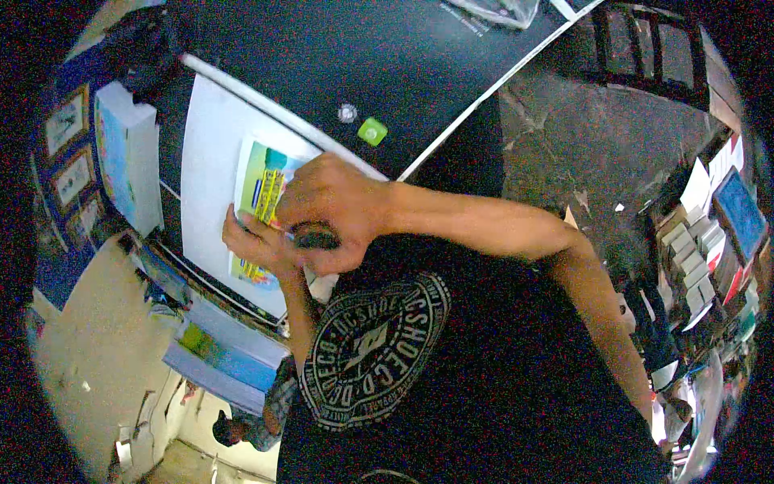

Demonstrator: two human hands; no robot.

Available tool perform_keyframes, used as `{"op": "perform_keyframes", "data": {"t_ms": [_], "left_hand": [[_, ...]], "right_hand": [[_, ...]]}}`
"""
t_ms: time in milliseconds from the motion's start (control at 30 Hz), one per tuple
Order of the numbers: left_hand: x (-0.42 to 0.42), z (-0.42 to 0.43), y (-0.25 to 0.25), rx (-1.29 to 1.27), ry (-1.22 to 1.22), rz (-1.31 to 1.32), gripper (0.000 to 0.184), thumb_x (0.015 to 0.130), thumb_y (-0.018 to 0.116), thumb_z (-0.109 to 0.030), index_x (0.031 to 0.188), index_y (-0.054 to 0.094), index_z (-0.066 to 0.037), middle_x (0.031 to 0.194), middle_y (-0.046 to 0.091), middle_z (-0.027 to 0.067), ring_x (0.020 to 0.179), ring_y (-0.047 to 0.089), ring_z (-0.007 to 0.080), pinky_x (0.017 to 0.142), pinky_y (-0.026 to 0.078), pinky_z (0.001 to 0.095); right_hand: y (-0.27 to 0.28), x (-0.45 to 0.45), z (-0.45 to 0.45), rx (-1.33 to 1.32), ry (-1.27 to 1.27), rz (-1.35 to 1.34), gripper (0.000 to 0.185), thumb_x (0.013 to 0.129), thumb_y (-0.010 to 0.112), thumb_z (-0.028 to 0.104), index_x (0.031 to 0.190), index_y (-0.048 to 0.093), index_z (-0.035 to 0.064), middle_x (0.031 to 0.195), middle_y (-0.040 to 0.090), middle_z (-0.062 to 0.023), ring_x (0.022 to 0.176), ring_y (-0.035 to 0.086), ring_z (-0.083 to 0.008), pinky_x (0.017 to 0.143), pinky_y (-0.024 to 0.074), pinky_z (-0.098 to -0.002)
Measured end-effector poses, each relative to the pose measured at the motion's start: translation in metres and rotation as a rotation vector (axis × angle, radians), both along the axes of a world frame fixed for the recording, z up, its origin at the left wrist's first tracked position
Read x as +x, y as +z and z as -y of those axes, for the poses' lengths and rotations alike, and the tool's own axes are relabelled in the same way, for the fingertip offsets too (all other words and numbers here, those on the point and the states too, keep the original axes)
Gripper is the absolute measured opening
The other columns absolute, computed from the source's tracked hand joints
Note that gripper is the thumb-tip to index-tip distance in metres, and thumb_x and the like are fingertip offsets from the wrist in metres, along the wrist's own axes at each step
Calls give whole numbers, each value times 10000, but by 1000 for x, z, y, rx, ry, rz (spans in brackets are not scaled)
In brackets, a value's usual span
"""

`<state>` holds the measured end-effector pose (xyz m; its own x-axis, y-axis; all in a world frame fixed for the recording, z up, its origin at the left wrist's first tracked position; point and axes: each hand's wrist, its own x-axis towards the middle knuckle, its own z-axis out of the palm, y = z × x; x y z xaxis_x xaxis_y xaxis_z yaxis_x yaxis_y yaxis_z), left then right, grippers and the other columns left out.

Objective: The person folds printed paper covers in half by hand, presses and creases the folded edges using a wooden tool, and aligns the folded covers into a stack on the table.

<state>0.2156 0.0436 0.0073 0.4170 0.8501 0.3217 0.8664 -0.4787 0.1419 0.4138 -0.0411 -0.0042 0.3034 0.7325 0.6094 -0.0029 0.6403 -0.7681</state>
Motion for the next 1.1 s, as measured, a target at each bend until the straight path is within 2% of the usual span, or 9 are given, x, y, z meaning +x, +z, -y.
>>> {"op": "perform_keyframes", "data": {"t_ms": [333, 500, 600, 633, 733, 800, 967, 1067, 1100], "left_hand": [[-4, 1, 0, 3, 37, 12, 349, 971, 528, -240, 1238, 562, -19, 1182, 547, 203, 1135, 489, 378, 994, 342, 507], [-11, 0, -1, -12, 109, 33, 394, 967, 531, -324, 1249, 562, -49, 1213, 562, 196, 1169, 502, 368, 1050, 328, 532], [-12, 0, 2, -24, 117, 80, 410, 956, 553, -335, 1246, 562, -46, 1212, 560, 177, 1177, 499, 356, 1065, 315, 548], [-12, 0, 3, -27, 120, 96, 419, 952, 560, -343, 1245, 562, -44, 1209, 558, 172, 1176, 498, 352, 1069, 310, 552], [-15, 1, 6, -39, 108, 137, 442, 938, 581, -361, 1243, 564, -41, 1204, 553, 159, 1173, 496, 341, 1076, 302, 556], [-17, 0, 6, -49, 98, 164, 452, 927, 597, -364, 1241, 567, -40, 1205, 548, 154, 1168, 496, 333, 1076, 304, 551], [-61, -33, 23, -267, -213, 101, 649, 807, 725, -444, 1275, 538, -34, 1198, 531, 145, 1162, 502, 334, 990, 404, 502], [-92, -80, 37, -348, -447, -17, 754, 679, 818, -474, 1233, 544, -42, 1155, 551, 140, 1144, 529, 335, 937, 470, 461], [-94, -94, 42, -463, -509, -26, 780, 626, 849, -500, 1183, 568, -32, 1111, 604, 152, 1091, 582, 336, 922, 492, 446]], "right_hand": [[27, 12, 33, -378, 95, -89, 77, 819, 659, 49, 801, 622, -16, 843, 663, -142, 798, 653, -275, 743, 517, -376], [77, -1, 20, 292, 299, -71, 732, 889, 484, 712, 714, 596, 10, 700, 619, -143, 632, 613, -309, 620, 507, -447], [111, -21, 20, 283, 390, -33, 728, 917, 455, 694, 700, 591, 13, 682, 621, -148, 593, 610, -310, 602, 516, -452], [101, -33, 11, 281, 368, -62, 624, 919, 535, 591, 674, 586, 19, 704, 638, -158, 613, 628, -302, 633, 531, -458], [52, -50, -2, -433, 73, 207, 467, 865, 581, 401, 695, 632, -31, 703, 650, -164, 685, 652, -292, 716, 527, -373], [34, -53, -15, -350, 157, 58, 667, 891, 503, 557, 664, 602, -62, 690, 644, -164, 681, 638, -298, 689, 517, -383], [31, -56, -20, -359, 202, -138, 565, 888, 506, 452, 694, 564, -76, 681, 631, -216, 675, 630, -306, 660, 512, -397], [19, -49, -21, -316, 155, -35, 510, 879, 505, 409, 708, 550, -70, 685, 630, -213, 641, 617, -318, 652, 510, -397], [24, -53, -21, -390, 71, 60, 618, 884, 389, 511, 690, 523, -60, 649, 568, -225, 579, 544, -314, 567, 451, -411]]}}
